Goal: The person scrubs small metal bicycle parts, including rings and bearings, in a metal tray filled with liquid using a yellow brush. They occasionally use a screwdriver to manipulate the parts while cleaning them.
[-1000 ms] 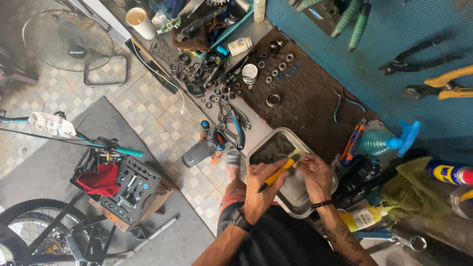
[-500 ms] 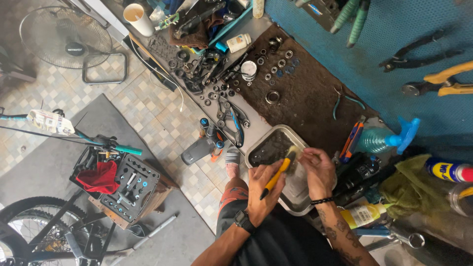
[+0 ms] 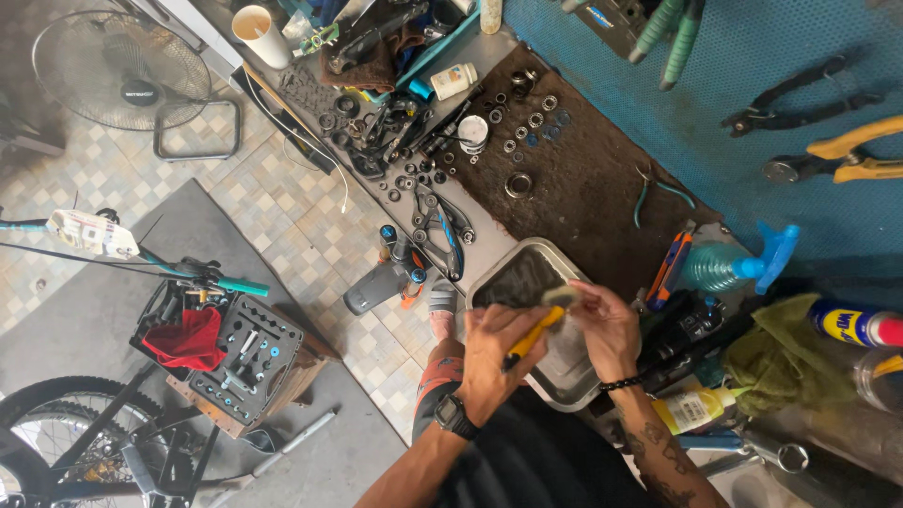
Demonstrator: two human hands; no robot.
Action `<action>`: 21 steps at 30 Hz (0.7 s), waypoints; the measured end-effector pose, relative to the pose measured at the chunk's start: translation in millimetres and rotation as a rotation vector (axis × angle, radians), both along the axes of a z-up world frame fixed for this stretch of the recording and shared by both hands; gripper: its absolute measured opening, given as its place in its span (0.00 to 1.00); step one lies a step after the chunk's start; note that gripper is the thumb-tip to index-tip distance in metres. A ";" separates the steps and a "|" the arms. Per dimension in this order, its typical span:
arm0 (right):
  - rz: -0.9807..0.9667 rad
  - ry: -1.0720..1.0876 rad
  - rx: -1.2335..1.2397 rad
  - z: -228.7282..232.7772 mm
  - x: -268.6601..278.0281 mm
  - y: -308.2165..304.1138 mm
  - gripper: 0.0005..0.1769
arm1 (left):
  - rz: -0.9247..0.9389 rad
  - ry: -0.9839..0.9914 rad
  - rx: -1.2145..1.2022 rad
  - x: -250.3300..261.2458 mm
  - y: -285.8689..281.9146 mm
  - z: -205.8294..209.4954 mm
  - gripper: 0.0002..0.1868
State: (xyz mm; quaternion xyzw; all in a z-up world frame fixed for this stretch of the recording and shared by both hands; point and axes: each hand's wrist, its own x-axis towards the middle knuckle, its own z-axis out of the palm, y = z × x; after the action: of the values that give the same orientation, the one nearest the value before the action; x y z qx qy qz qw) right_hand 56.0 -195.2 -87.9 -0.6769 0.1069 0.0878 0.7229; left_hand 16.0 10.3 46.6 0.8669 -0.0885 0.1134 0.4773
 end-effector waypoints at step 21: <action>0.084 -0.050 -0.240 19.0 8.7 7.1 0.14 | 0.277 0.246 -0.149 -15.1 8.7 -52.2 0.14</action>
State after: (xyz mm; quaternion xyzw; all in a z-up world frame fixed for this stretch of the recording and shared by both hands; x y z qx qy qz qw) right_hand 64.7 -188.1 -68.9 -0.7643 0.0700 0.0875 0.6351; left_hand 0.9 19.1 -5.7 0.8403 0.0990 0.0775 0.5274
